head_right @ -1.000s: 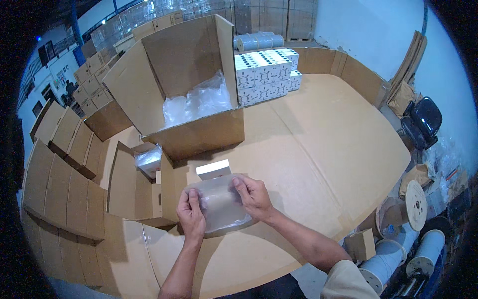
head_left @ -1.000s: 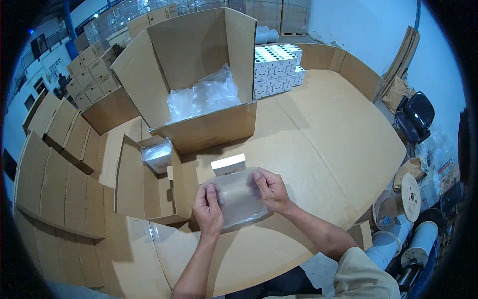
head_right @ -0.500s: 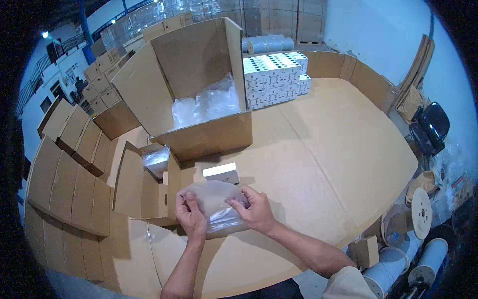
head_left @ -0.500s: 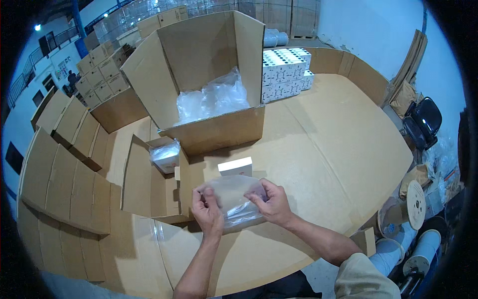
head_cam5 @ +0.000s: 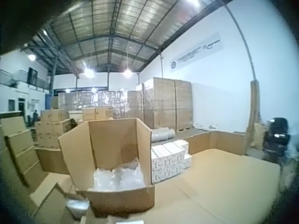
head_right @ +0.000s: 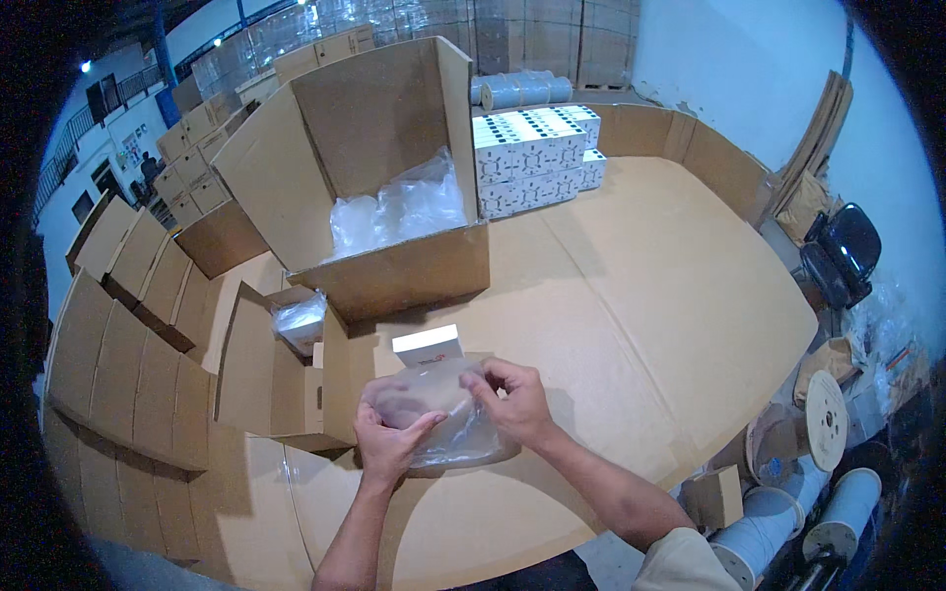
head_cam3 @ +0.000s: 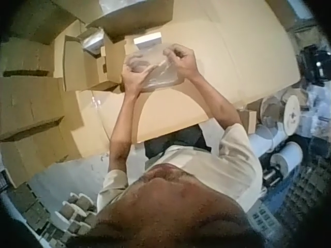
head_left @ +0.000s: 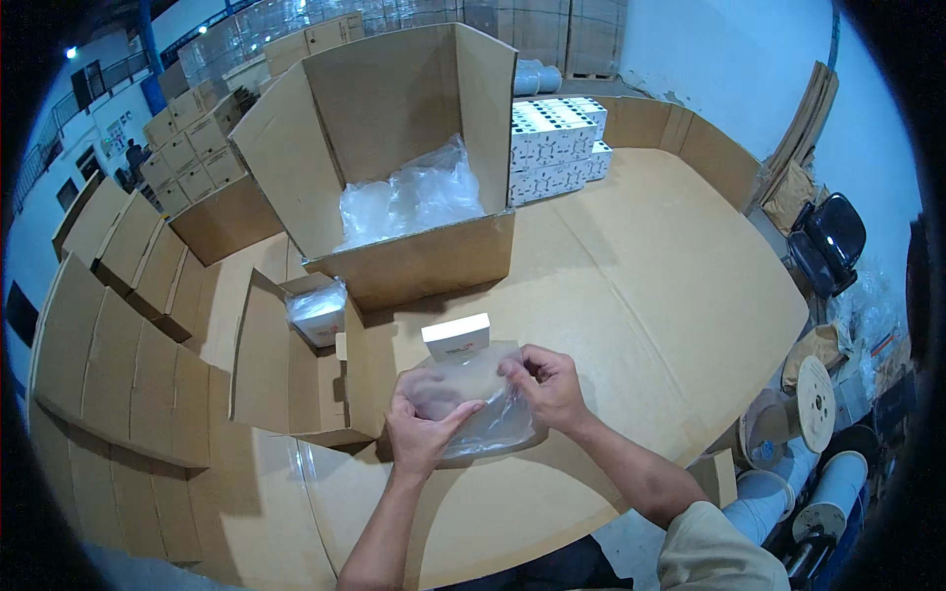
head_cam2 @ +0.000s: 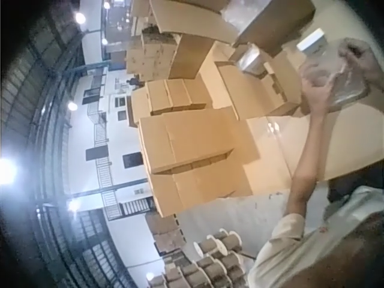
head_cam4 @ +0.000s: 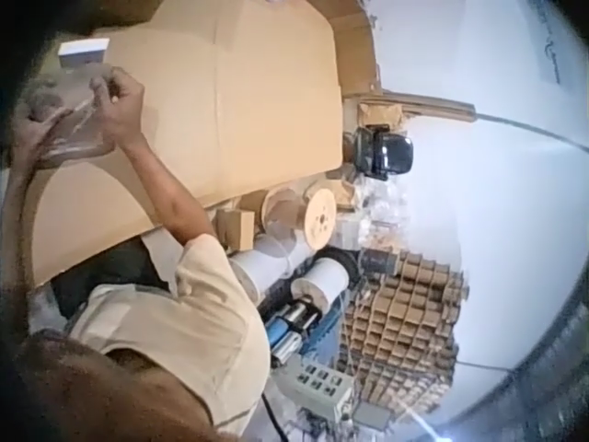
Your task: Packing small white networking equipment boxes into individual plastic bags and then into a larger shipping container.
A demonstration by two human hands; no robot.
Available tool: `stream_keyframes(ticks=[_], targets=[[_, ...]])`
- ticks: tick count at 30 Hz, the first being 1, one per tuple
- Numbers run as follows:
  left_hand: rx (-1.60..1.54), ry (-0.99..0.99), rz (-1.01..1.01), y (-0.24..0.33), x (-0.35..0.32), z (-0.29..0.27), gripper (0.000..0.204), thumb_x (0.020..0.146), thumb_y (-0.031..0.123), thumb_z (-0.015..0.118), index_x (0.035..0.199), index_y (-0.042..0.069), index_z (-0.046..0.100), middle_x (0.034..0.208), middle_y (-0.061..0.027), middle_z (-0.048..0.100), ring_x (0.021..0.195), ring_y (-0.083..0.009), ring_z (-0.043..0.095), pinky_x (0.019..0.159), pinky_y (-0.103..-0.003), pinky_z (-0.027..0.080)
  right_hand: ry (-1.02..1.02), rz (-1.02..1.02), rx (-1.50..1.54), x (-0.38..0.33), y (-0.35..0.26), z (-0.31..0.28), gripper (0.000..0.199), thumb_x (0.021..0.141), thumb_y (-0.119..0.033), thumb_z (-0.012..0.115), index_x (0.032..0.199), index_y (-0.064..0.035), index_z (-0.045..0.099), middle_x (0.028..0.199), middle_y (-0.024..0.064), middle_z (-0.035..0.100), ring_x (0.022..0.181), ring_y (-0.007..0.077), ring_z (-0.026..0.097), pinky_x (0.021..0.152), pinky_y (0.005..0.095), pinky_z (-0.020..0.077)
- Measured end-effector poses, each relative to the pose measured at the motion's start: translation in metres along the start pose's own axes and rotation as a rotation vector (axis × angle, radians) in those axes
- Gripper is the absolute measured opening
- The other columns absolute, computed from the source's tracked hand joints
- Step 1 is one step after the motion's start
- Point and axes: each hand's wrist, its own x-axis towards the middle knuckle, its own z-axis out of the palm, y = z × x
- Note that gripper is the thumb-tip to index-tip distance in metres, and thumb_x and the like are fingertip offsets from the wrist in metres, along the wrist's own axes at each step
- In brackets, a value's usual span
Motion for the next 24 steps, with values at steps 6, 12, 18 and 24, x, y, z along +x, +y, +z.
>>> stream_keyframes(ticks=[6,12,18,24], targets=[[0.047,-0.023,0.040,-0.001,-0.003,0.003,0.058,0.067,0.019,0.097,0.110,0.006,0.061,0.101,-0.0071,0.071,0.093,-0.0166,0.070,0.080,-0.031,0.059,0.191,-0.151,0.013,0.012,-0.003,-0.018,0.008,0.095,-0.008,0.068,0.098,-0.0012,0.066,0.100,0.0073,0.066,0.089,0.0118,0.062,0.072,0.0262,0.0489],[0.167,-0.059,0.120,-0.004,-0.005,0.001,0.054,0.068,0.021,0.096,0.108,0.005,0.063,0.097,-0.0089,0.073,0.087,-0.0190,0.074,0.074,-0.032,0.062,0.077,-0.602,-0.406,0.006,-0.020,-0.013,0.036,0.073,-0.007,0.084,0.106,-0.0080,0.070,0.122,0.0167,0.061,0.103,0.0252,0.061,0.077,0.0338,0.0503],[0.225,-0.067,0.148,0.000,-0.007,0.002,0.053,0.068,0.021,0.096,0.106,0.005,0.063,0.095,-0.0109,0.075,0.086,-0.0209,0.075,0.073,-0.033,0.063,0.046,-0.587,-0.433,0.003,-0.015,-0.011,0.038,0.072,-0.013,0.088,0.108,-0.0126,0.074,0.129,0.0121,0.060,0.111,0.0256,0.056,0.079,0.0360,0.0489],[0.276,-0.060,0.185,-0.004,-0.008,0.001,0.055,0.068,0.021,0.096,0.108,0.005,0.063,0.093,-0.0117,0.075,0.084,-0.0229,0.076,0.071,-0.034,0.063,0.041,-0.598,-0.436,0.003,-0.017,-0.009,0.027,0.073,-0.009,0.086,0.096,-0.0109,0.073,0.125,0.0117,0.061,0.108,0.0267,0.058,0.078,0.0369,0.0493]])
